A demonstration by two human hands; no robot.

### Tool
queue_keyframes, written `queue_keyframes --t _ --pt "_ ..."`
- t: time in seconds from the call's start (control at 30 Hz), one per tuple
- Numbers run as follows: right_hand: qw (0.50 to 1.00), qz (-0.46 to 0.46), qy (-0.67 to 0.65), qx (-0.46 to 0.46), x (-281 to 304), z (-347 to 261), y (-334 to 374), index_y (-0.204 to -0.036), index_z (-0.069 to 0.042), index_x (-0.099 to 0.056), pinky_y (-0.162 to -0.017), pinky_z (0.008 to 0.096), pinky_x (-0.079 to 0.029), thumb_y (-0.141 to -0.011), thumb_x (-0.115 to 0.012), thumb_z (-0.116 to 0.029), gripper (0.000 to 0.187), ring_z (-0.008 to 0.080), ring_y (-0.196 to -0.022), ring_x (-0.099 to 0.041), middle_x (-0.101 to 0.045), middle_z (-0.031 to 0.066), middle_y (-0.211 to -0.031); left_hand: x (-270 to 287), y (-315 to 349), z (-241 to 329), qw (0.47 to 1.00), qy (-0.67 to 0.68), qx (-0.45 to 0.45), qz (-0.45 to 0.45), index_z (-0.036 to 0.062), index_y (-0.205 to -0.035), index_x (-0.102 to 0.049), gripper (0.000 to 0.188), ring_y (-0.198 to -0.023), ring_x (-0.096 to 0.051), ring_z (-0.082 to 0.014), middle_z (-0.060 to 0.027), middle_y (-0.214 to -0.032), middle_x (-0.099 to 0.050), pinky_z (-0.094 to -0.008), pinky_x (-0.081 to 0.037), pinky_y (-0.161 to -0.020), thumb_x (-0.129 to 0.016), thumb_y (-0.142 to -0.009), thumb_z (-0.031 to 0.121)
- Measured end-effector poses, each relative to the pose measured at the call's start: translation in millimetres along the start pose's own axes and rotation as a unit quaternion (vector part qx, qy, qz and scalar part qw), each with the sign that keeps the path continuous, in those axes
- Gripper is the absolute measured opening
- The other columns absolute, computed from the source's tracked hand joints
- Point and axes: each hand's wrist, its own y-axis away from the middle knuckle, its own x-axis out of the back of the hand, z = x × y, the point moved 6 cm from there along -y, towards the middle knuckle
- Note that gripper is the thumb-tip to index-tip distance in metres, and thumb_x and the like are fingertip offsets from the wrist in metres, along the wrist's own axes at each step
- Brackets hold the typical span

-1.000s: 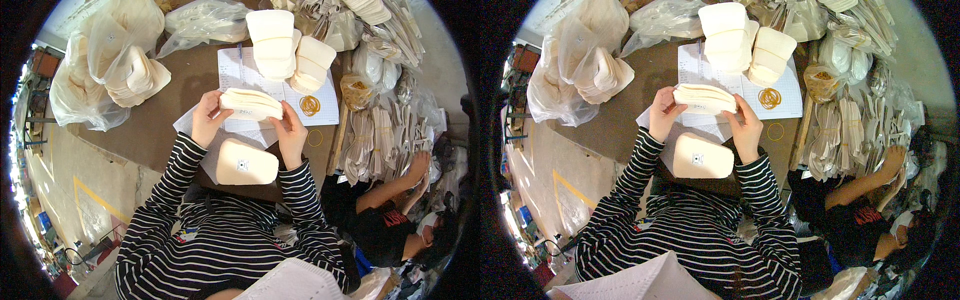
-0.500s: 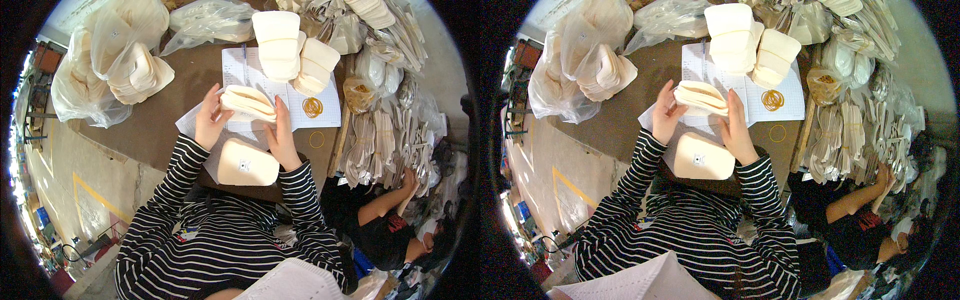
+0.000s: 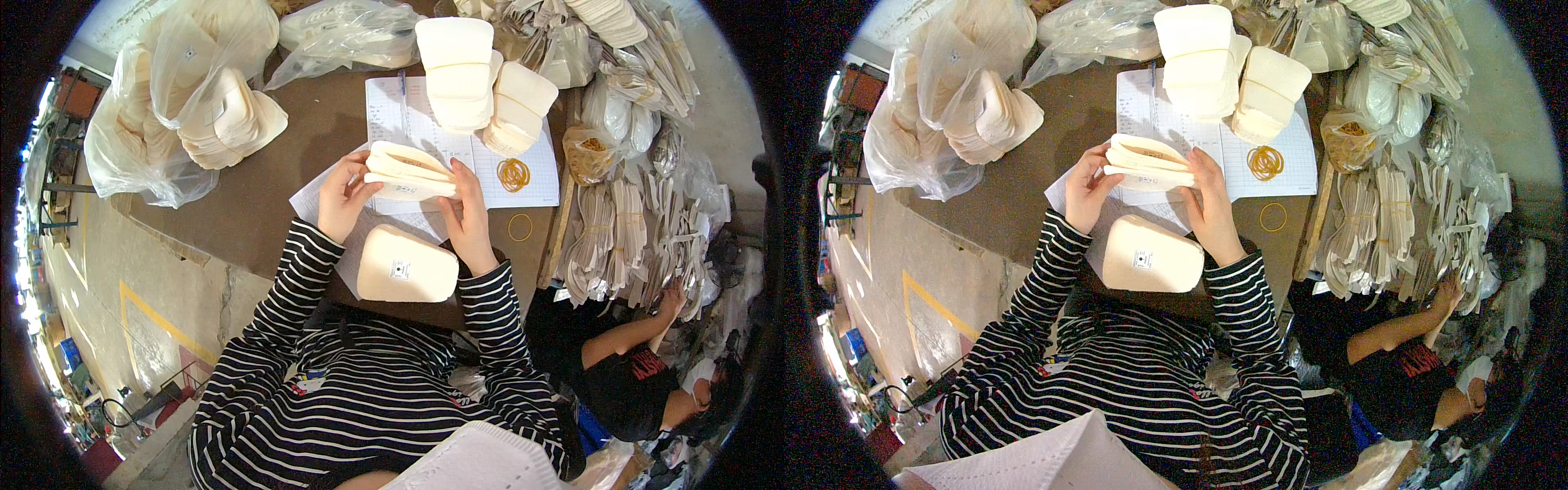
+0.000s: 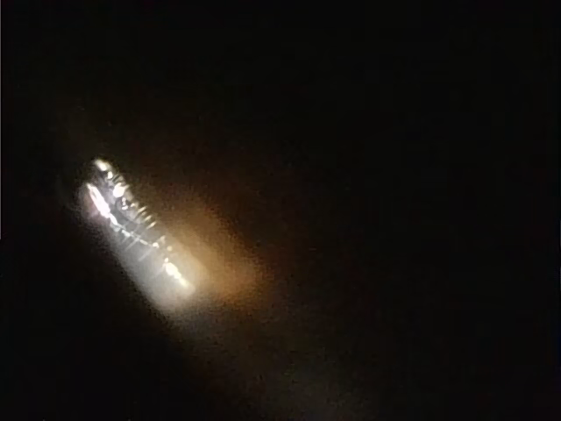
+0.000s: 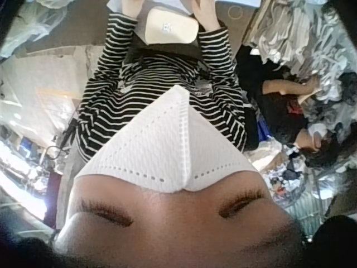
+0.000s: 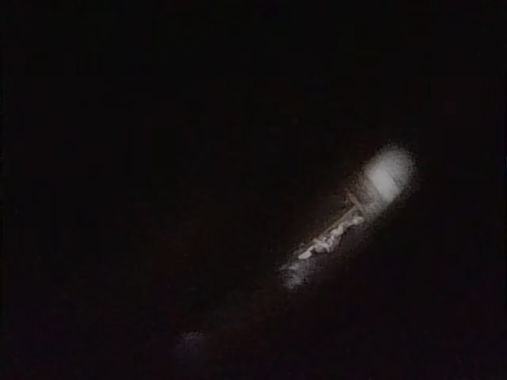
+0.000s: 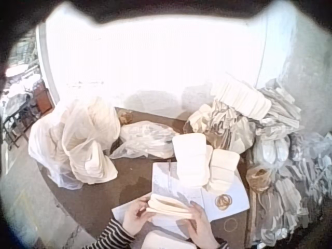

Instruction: The person repeatedly picks up white shoe insoles from a pile, aligns them, and stacks them into neat bundles on the table. The person occasionally picks up a rubber band from the table. The person continues stacking the insoles into multiple piles throughout the clip.

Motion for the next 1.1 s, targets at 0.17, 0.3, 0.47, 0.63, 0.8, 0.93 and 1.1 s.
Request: queue_keyframes --t 0.17,0.3,0.47,0.63,0.8,0.93,1.1 --pt "0.999 -0.007 -0.005 -0.053 -0.3 9.0 2.6 -0.150 -0.003 -0.037 -0.098 0.0342 -0.049 -0.092 -0.064 -0.001 0.064 0.0292 -0.127 -0.054 -0.048 0.0200 -0.143 5.6 -2.2 -3.4 0.999 0.029 -0.008 -0.010 0.0018 -0.104 -0.057 0.019 -0.125 -0.052 -0.0195 -0.0118 -0.134 -0.054 -0.0349 -0.041 -0.109 -0.068 -0.090 -0.003" --pt "0.992 0.009 -0.078 -0.095 0.1 16.0 6.6 -0.148 -0.002 -0.041 -0.098 0.0351 -0.048 -0.089 -0.067 0.001 0.064 0.0278 -0.121 -0.057 -0.051 0.0194 -0.140 5.3 -0.5 -5.9 0.997 0.074 -0.012 0.003 0.0026 -0.115 -0.056 0.028 -0.122 -0.052 -0.0190 -0.0091 -0.128 -0.054 -0.0342 -0.039 -0.110 -0.068 -0.090 -0.002" --pt "1.000 0.005 0.027 -0.010 6.0 0.7 0.7 -0.142 -0.005 -0.051 -0.097 0.0361 -0.050 -0.087 -0.070 0.000 0.058 0.0305 -0.121 -0.058 -0.052 0.0200 -0.139 -6.4 -2.3 9.8 0.996 -0.058 -0.029 -0.062 0.0046 -0.133 -0.049 0.052 -0.118 -0.053 -0.0187 -0.0079 -0.123 -0.052 -0.0335 -0.042 -0.105 -0.072 -0.086 0.003" --pt "0.999 0.002 0.031 -0.041 6.2 -2.3 0.4 -0.138 -0.009 -0.057 -0.105 0.0419 -0.046 -0.085 -0.073 -0.003 0.055 0.0356 -0.125 -0.055 -0.050 0.0202 -0.142 -11.6 -3.3 16.3 0.980 -0.148 -0.084 -0.104 0.0049 -0.136 -0.046 0.059 -0.114 -0.054 -0.0188 -0.0089 -0.123 -0.053 -0.0326 -0.044 -0.098 -0.075 -0.085 0.006" --pt "0.987 0.025 0.146 0.059 14.2 -16.4 1.4 -0.127 -0.008 -0.067 -0.105 0.0459 -0.046 -0.085 -0.072 -0.007 0.043 0.0360 -0.121 -0.057 -0.050 0.0197 -0.142 -13.3 -2.2 16.7 0.990 -0.090 -0.017 -0.106 0.0037 -0.131 -0.046 0.053 -0.117 -0.051 -0.0168 -0.0082 -0.129 -0.052 -0.0309 -0.040 -0.102 -0.072 -0.085 0.002" --pt "0.982 0.030 0.153 0.104 19.8 -13.1 6.9 -0.120 -0.007 -0.069 -0.107 0.0516 -0.042 -0.083 -0.075 -0.011 0.038 0.0372 -0.126 -0.054 -0.051 0.0195 -0.142 -17.7 -3.4 22.2 0.989 -0.083 -0.020 -0.121 0.0043 -0.127 -0.044 0.049 -0.119 -0.050 -0.0166 -0.0093 -0.133 -0.052 -0.0314 -0.038 -0.104 -0.070 -0.086 0.000" --pt "0.990 0.064 0.111 0.063 22.6 -22.9 -1.1 -0.134 -0.005 -0.057 -0.112 0.0493 -0.038 -0.081 -0.077 -0.009 0.056 0.0352 -0.129 -0.052 -0.055 0.0168 -0.137 -18.0 -2.7 18.9 0.988 -0.070 -0.039 -0.128 0.0059 -0.119 -0.043 0.043 -0.120 -0.050 -0.0186 -0.0113 -0.128 -0.054 -0.0336 -0.038 -0.104 -0.069 -0.085 -0.002"
